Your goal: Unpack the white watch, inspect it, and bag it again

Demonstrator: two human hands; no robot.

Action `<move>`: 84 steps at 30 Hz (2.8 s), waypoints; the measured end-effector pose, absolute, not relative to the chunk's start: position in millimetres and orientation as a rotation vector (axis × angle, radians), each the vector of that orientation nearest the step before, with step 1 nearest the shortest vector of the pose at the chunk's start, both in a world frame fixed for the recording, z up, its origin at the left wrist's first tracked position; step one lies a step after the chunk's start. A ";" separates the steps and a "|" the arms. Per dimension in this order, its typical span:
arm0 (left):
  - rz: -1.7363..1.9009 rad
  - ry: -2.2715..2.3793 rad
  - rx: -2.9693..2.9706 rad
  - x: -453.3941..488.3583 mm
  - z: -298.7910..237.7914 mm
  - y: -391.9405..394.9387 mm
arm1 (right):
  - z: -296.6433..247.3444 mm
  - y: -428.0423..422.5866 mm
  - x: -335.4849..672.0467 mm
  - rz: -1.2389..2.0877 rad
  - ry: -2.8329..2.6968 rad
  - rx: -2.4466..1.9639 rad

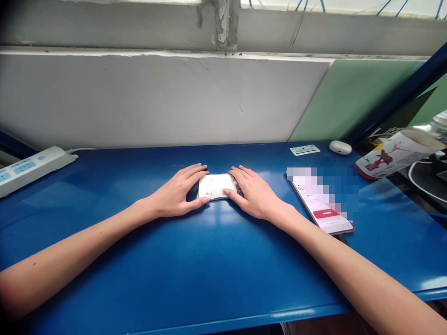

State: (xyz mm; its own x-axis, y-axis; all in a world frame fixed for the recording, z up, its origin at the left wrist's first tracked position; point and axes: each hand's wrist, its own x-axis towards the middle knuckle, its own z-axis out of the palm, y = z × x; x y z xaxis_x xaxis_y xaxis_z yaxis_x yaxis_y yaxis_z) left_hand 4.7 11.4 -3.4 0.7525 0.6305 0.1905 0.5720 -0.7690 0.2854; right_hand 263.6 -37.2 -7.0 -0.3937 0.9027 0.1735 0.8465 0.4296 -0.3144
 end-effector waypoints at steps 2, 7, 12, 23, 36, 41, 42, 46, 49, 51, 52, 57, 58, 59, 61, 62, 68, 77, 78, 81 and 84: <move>0.360 0.956 2.743 4.8 -2.7 11.1 | -7.7 -36.7 263.0 0.231 -2.375 -1.497; 0.367 0.951 2.740 5.0 -2.6 11.3 | -10.9 -34.3 264.7 0.180 -2.397 -1.488; 0.363 0.955 2.734 5.2 -3.3 13.2 | -15.9 -33.2 266.1 0.180 -2.404 -1.451; 0.331 0.951 2.752 5.9 -1.7 12.4 | -22.5 -29.6 267.8 0.115 -2.422 -1.382; 0.310 0.947 2.776 5.9 0.2 12.0 | -14.9 -26.1 271.4 0.413 -2.251 -1.404; 0.285 0.946 2.789 5.5 -0.3 12.2 | -12.0 -25.9 275.9 0.537 -2.205 -1.365; 0.291 0.948 2.784 5.4 -0.8 12.3 | -13.1 -26.5 275.9 0.513 -2.219 -1.339; 0.323 0.954 2.770 4.7 -3.1 12.4 | -18.0 -29.8 273.7 0.325 -2.287 -1.262; 0.333 0.958 2.764 4.5 -3.6 12.1 | -18.0 -30.6 273.5 0.104 -2.289 -1.234; 0.338 0.966 2.757 4.9 -3.1 11.6 | -16.0 -30.2 275.0 -0.032 -2.269 -1.213; 0.337 0.972 2.754 5.1 -2.7 11.3 | -14.7 -29.8 276.1 -0.083 -2.254 -1.213; 0.328 0.985 2.751 5.8 -2.5 10.6 | -8.9 -29.5 280.4 -0.051 -2.230 -1.394; 0.335 0.982 2.751 5.7 -2.9 10.6 | -7.9 -29.8 280.7 -0.011 -2.240 -1.425; 0.340 0.979 2.750 5.5 -3.2 10.7 | -7.0 -30.3 280.7 0.024 -2.250 -1.443; 0.340 0.974 2.749 5.1 -3.6 10.8 | -5.0 -31.5 280.1 0.067 -2.274 -1.454; 0.338 0.972 2.750 5.0 -3.6 10.9 | -3.9 -32.2 279.5 0.078 -2.286 -1.460; 0.341 0.969 2.753 5.4 -1.8 10.6 | 2.4 -36.4 274.7 0.119 -2.299 -1.536; 0.311 0.981 2.776 4.9 -4.1 11.5 | -2.1 -33.2 279.2 0.235 -2.194 -1.544; 0.311 0.980 2.776 4.8 -4.0 11.7 | -2.3 -33.0 279.7 0.248 -2.184 -1.540; 0.313 0.980 2.768 5.0 -2.8 11.3 | -0.7 -33.5 279.1 0.262 -2.161 -1.543; 0.303 0.976 2.767 5.5 -1.1 10.2 | 1.6 -34.3 277.1 0.262 -2.154 -1.552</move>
State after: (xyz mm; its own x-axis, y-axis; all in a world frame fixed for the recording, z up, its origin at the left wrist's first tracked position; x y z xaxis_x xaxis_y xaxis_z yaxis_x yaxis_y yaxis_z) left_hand 5.5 10.2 -1.1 0.7622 0.6345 0.1282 0.5953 -0.7648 0.2464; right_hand 277.1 -34.3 1.6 -0.2499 0.9325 0.2607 0.8429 0.3420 -0.4154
